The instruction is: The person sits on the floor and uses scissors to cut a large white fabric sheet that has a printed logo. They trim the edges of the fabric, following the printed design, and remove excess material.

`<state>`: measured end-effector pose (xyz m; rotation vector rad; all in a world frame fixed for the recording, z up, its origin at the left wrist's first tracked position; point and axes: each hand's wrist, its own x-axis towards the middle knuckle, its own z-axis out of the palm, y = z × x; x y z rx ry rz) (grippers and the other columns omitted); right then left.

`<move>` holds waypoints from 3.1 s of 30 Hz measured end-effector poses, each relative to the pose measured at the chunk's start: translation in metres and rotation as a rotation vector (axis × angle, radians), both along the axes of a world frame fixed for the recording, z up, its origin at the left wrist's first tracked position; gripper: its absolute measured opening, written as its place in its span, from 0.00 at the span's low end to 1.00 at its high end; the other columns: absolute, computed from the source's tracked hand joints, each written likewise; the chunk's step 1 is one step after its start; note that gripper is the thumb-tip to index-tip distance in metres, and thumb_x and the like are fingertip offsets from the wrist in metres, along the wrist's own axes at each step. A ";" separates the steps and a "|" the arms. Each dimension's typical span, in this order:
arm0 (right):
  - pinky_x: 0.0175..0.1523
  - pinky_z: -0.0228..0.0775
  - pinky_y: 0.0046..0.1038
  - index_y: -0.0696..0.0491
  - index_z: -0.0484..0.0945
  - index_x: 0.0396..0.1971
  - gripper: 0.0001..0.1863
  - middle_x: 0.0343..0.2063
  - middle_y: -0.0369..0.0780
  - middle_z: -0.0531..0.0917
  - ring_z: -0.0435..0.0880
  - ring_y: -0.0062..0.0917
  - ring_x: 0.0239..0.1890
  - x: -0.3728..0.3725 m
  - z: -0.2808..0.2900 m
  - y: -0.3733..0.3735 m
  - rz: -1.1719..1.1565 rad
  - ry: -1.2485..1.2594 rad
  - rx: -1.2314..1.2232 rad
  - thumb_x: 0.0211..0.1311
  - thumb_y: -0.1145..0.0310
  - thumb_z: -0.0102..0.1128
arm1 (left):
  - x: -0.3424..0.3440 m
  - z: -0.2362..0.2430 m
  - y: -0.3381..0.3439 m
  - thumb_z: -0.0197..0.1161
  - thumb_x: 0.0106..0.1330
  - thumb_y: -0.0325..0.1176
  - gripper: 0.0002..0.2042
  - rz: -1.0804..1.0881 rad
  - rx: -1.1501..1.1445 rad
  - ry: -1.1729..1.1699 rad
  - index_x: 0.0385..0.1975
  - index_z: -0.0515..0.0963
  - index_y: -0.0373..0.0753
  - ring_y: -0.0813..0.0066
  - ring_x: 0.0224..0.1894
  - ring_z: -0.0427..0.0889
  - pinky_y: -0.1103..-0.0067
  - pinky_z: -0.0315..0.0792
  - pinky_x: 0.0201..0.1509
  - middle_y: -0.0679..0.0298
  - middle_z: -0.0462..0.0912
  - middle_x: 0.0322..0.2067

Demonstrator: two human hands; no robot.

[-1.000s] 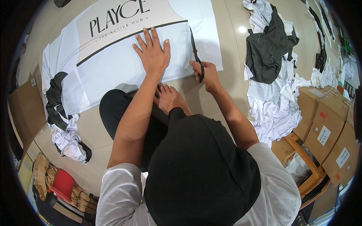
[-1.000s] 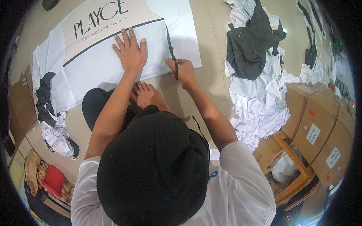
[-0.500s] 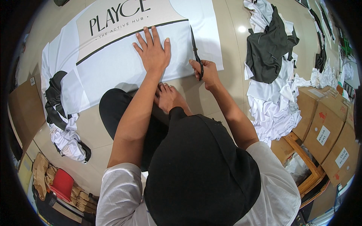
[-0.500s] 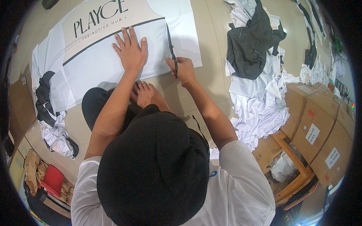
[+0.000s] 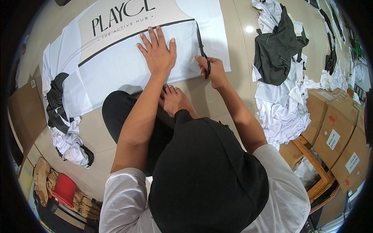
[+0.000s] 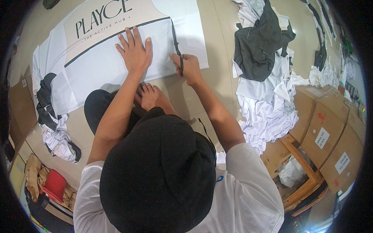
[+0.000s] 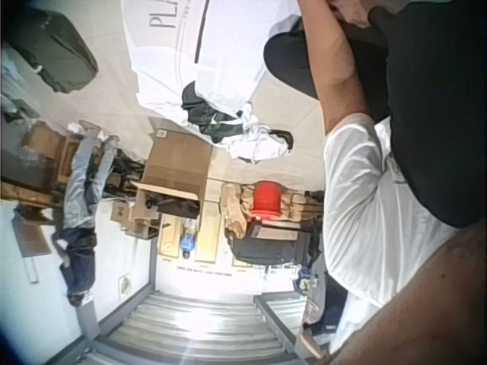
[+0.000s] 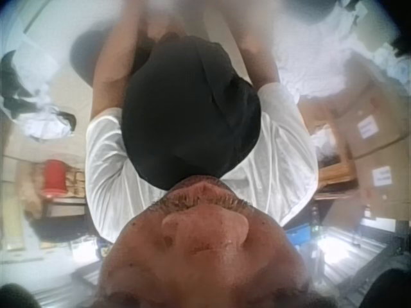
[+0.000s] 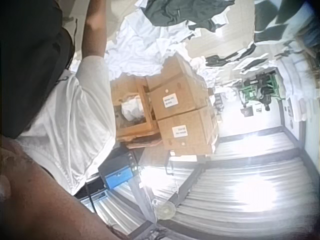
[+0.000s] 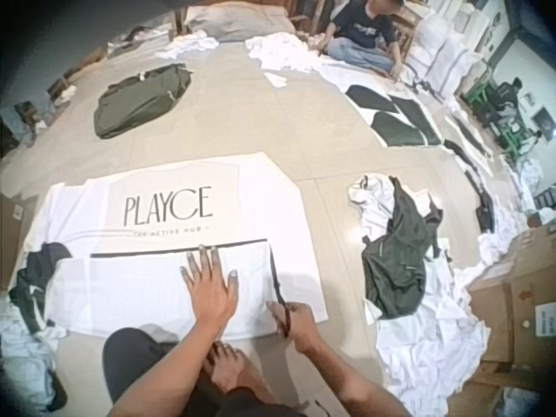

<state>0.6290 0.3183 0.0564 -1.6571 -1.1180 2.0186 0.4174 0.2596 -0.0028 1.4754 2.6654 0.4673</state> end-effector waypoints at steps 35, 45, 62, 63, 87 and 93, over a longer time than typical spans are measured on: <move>0.21 0.63 0.22 0.53 0.79 0.26 0.21 0.17 0.33 0.77 0.73 0.16 0.15 -0.013 0.003 0.020 0.020 0.004 0.007 0.62 0.55 0.82 | 0.000 0.001 0.001 0.44 0.84 0.59 0.39 -0.002 0.005 -0.001 0.86 0.55 0.39 0.31 0.87 0.39 0.36 0.32 0.85 0.46 0.49 0.86; 0.21 0.63 0.23 0.54 0.80 0.26 0.20 0.17 0.33 0.77 0.73 0.16 0.15 -0.011 0.002 0.019 0.033 0.010 0.021 0.63 0.57 0.82 | 0.000 0.000 0.000 0.43 0.84 0.59 0.39 -0.001 0.009 -0.005 0.86 0.55 0.40 0.31 0.87 0.38 0.36 0.32 0.85 0.46 0.49 0.86; 0.24 0.63 0.23 0.55 0.81 0.27 0.23 0.19 0.32 0.77 0.75 0.17 0.19 0.005 0.017 0.041 0.129 -0.006 -0.052 0.65 0.50 0.79 | 0.001 0.011 0.002 0.48 0.83 0.56 0.38 0.013 0.015 -0.032 0.85 0.58 0.37 0.28 0.85 0.45 0.35 0.36 0.84 0.42 0.54 0.84; 0.25 0.62 0.24 0.55 0.81 0.28 0.23 0.20 0.32 0.76 0.74 0.17 0.19 0.010 0.013 0.048 0.162 -0.006 -0.051 0.65 0.50 0.79 | 0.002 0.013 0.001 0.48 0.83 0.56 0.38 0.012 0.011 -0.042 0.85 0.57 0.37 0.28 0.85 0.45 0.35 0.36 0.84 0.42 0.53 0.84; 0.25 0.59 0.20 0.54 0.83 0.28 0.12 0.17 0.30 0.76 0.71 0.12 0.17 0.024 0.021 0.236 0.983 -0.149 -0.012 0.65 0.62 0.72 | -0.080 0.006 -0.024 0.49 0.83 0.56 0.38 0.081 -0.047 -0.016 0.86 0.55 0.43 0.31 0.86 0.43 0.35 0.37 0.84 0.47 0.53 0.85; 0.24 0.58 0.21 0.54 0.83 0.28 0.11 0.17 0.30 0.76 0.70 0.12 0.17 0.025 0.017 0.237 0.988 -0.142 -0.011 0.67 0.64 0.71 | -0.080 0.005 -0.025 0.47 0.84 0.57 0.37 0.080 -0.042 -0.001 0.86 0.55 0.44 0.33 0.86 0.44 0.35 0.38 0.84 0.48 0.53 0.85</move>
